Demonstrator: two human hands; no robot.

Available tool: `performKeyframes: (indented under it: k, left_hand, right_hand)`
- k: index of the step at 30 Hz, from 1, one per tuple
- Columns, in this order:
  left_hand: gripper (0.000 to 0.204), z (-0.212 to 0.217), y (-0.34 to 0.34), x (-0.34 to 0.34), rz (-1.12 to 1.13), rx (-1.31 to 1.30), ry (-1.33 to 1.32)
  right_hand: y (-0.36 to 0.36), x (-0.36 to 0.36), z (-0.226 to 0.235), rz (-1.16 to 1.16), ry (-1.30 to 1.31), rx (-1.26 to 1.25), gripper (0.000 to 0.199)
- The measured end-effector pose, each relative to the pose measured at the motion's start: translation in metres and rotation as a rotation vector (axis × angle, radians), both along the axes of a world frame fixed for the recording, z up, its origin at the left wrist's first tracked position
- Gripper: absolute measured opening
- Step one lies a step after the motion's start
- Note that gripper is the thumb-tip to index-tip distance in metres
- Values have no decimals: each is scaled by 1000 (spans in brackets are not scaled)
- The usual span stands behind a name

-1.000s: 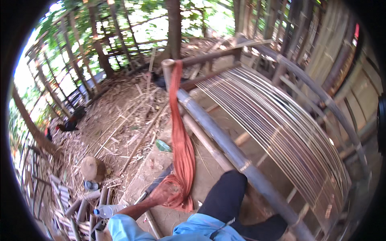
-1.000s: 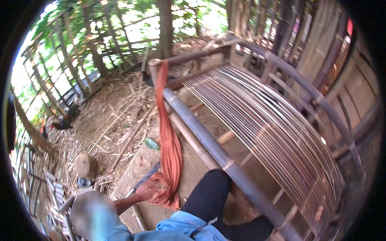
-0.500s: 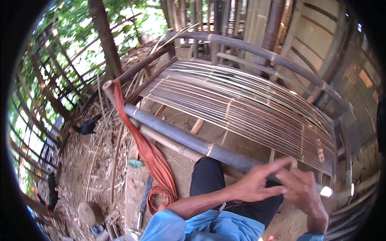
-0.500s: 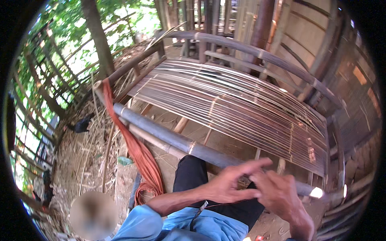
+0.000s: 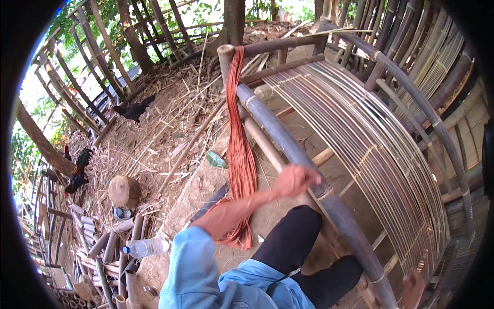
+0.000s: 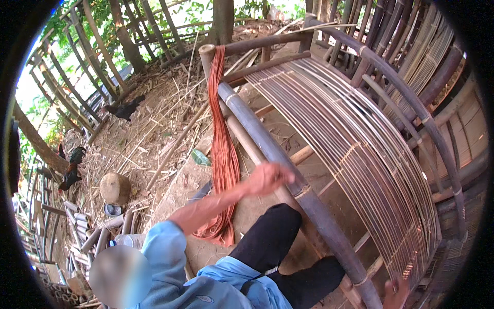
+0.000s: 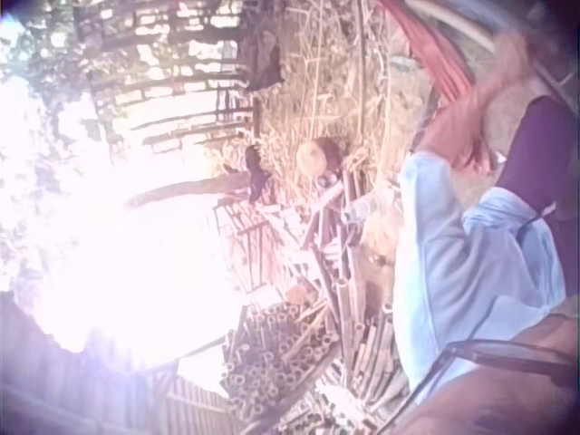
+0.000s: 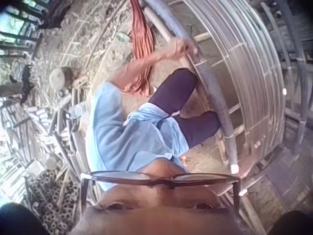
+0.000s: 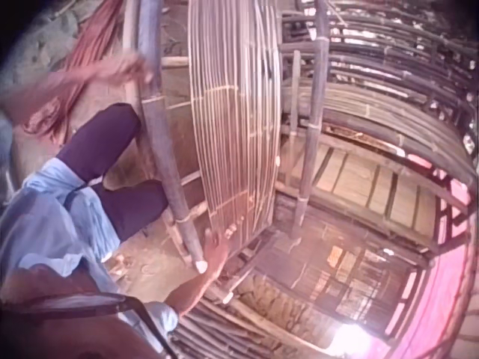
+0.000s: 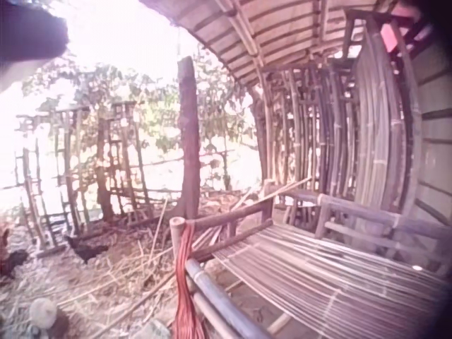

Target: The person weaves thin bamboo strips into a flat surface using a wire thread to secure them to a bamboo frame.

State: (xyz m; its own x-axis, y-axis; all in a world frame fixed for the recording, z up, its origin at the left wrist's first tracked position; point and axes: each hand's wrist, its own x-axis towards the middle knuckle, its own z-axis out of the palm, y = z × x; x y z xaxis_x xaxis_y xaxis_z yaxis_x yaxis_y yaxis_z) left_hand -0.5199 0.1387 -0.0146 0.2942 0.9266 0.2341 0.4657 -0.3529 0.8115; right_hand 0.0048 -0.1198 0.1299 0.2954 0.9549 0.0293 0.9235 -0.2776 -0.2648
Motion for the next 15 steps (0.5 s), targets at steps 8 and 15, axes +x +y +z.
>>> performKeyframes:
  k: [8, 15]
  left_hand:
    - [26, -29, 133, 21, 370, 65, 160]
    - [20, -28, 126, 19, 585, 68, 134]
  right_hand:
    - [309, -153, 75, 430, -106, 280, 23]
    - [623, -304, 145, 864, -333, 657, 19]
